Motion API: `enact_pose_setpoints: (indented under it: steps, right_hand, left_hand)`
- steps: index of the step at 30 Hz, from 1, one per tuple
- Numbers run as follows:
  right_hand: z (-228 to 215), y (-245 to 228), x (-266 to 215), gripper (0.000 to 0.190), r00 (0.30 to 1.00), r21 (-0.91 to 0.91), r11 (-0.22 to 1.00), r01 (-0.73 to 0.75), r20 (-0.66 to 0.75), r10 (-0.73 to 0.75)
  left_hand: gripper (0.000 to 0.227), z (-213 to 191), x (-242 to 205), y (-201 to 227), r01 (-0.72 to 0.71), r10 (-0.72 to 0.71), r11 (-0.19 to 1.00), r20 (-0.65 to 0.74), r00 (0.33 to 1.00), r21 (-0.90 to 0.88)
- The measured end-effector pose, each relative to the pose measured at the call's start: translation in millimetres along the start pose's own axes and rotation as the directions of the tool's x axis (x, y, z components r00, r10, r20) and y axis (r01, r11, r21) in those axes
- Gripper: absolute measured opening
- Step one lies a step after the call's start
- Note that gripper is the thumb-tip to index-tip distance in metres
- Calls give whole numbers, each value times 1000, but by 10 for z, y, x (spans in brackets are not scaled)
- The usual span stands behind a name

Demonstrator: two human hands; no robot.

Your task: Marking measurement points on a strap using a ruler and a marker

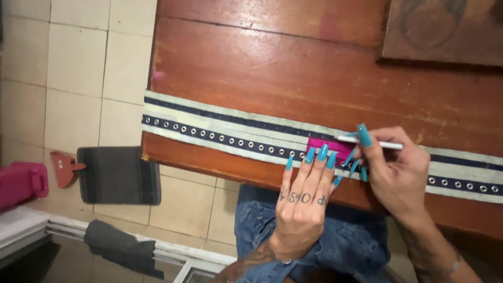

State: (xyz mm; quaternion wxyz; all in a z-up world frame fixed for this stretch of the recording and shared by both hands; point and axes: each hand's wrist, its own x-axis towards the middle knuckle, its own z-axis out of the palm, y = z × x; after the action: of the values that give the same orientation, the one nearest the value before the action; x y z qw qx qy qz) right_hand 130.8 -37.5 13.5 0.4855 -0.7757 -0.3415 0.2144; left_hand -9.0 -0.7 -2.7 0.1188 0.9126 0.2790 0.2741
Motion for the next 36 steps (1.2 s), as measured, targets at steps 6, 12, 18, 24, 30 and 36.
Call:
enact_pose_setpoints:
  steps: [6,12,18,24,30,36]
  right_hand:
    - [-5,-8,16,13,999,-24,999,-36,-5,35]
    - [-12,-10,26,11,999,-49,998,-33,23,34]
    - [-16,-8,38,12,997,-122,992,34,73,-26]
    - [-31,174,-36,9,947,-308,896,319,133,-291]
    - [0,109,-16,10,904,-305,851,428,138,-405]
    - [-51,171,-26,12,994,74,996,58,-94,-51]
  left_hand:
    - [26,6,-3,-2,-8,9,1000,16,1000,-8]
    - [26,15,-5,-13,-7,7,1000,24,1000,-11]
    - [27,26,-18,-21,-17,16,1000,30,999,25]
    - [25,29,1,-16,-16,15,1000,13,1000,17]
    - [26,41,-12,-4,-12,12,1000,-12,1000,11]
    - [24,52,-29,-10,-5,5,1000,-18,1000,-11]
